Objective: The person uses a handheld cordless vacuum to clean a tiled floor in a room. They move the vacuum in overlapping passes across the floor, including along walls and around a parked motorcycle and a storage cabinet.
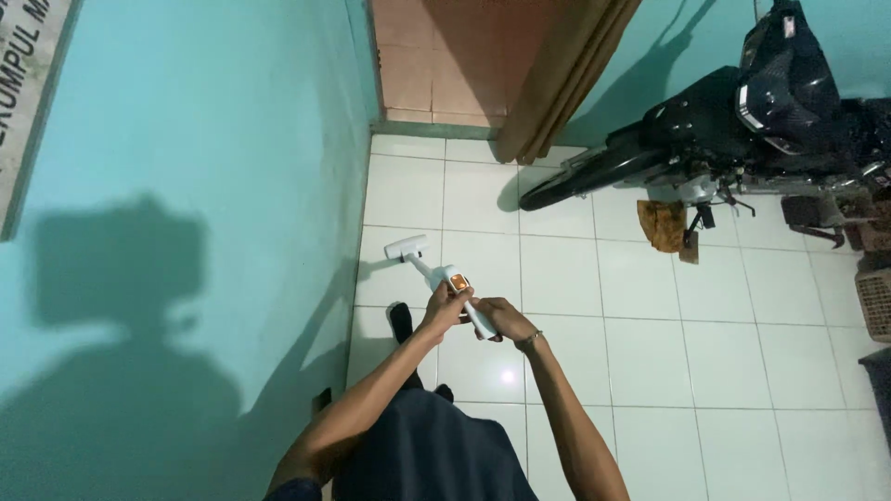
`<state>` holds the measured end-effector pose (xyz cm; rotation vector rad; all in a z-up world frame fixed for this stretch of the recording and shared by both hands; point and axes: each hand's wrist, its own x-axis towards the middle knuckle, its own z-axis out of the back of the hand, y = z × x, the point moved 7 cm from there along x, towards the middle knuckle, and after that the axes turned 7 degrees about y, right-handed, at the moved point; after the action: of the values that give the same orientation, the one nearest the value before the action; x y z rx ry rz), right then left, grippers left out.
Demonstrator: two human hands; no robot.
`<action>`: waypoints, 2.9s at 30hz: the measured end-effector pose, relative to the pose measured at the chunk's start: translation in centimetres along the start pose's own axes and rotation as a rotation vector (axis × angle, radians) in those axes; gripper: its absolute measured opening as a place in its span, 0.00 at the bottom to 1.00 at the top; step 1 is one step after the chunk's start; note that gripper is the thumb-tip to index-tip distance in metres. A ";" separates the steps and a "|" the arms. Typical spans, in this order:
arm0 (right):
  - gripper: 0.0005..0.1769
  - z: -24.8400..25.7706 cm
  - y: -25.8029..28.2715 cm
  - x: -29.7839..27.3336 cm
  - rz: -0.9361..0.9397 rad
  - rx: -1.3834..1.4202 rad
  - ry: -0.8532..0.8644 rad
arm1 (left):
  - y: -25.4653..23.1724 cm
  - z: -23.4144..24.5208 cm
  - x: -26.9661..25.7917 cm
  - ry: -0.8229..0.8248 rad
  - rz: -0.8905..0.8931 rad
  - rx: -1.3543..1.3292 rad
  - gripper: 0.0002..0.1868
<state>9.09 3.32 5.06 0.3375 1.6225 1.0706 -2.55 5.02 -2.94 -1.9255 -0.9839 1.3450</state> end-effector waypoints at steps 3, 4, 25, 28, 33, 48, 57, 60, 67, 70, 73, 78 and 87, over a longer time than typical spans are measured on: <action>0.16 0.4 -1.7 0.2 -0.006 -0.010 -0.004 | 1.6 -0.1 0.3 0.019 -0.020 -0.025 0.25; 0.16 0.3 -2.1 0.5 -0.004 -0.011 -0.005 | 1.0 0.0 0.1 0.020 -0.022 -0.025 0.25; 0.20 0.1 6.4 27.8 -0.020 -0.043 -0.100 | -14.3 14.6 17.8 -0.059 -0.030 0.196 0.30; 0.23 -0.6 9.7 30.9 -0.006 0.004 -0.109 | -17.8 16.5 20.1 -0.077 -0.038 0.272 0.33; 0.24 -0.2 12.9 36.1 0.006 -0.006 -0.168 | -22.1 18.5 23.0 -0.126 -0.026 0.330 0.41; 0.24 2.1 11.8 38.1 -0.007 -0.005 -0.096 | -18.8 20.3 28.8 -0.155 -0.032 0.231 0.25; 0.23 0.0 6.2 26.3 0.014 0.025 -0.032 | -11.9 15.0 18.9 -0.147 -0.048 0.212 0.24; 0.24 -1.1 3.2 21.9 0.025 0.035 -0.009 | -10.1 12.8 13.2 -0.131 -0.057 0.184 0.25; 0.23 -4.6 -2.3 11.0 0.024 0.050 0.023 | -3.2 9.5 3.2 -0.170 -0.066 0.174 0.23; 0.23 -6.1 -3.3 7.2 0.024 0.017 0.030 | -1.5 8.7 -0.2 -0.155 -0.054 0.158 0.24; 0.22 -7.1 -3.3 3.9 0.041 0.031 0.062 | -0.6 7.9 -2.8 -0.153 -0.054 0.113 0.25; 0.23 -8.0 -2.9 0.6 0.036 0.049 0.074 | -1.3 6.5 -6.7 -0.186 -0.036 0.120 0.24; 0.21 -8.8 -2.5 1.8 0.026 0.035 0.008 | -2.6 7.3 -7.3 -0.215 -0.039 0.120 0.26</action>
<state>1.44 -0.88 1.83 0.3789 1.6493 1.0648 -11.66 0.75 0.60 -1.6904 -1.0118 1.5761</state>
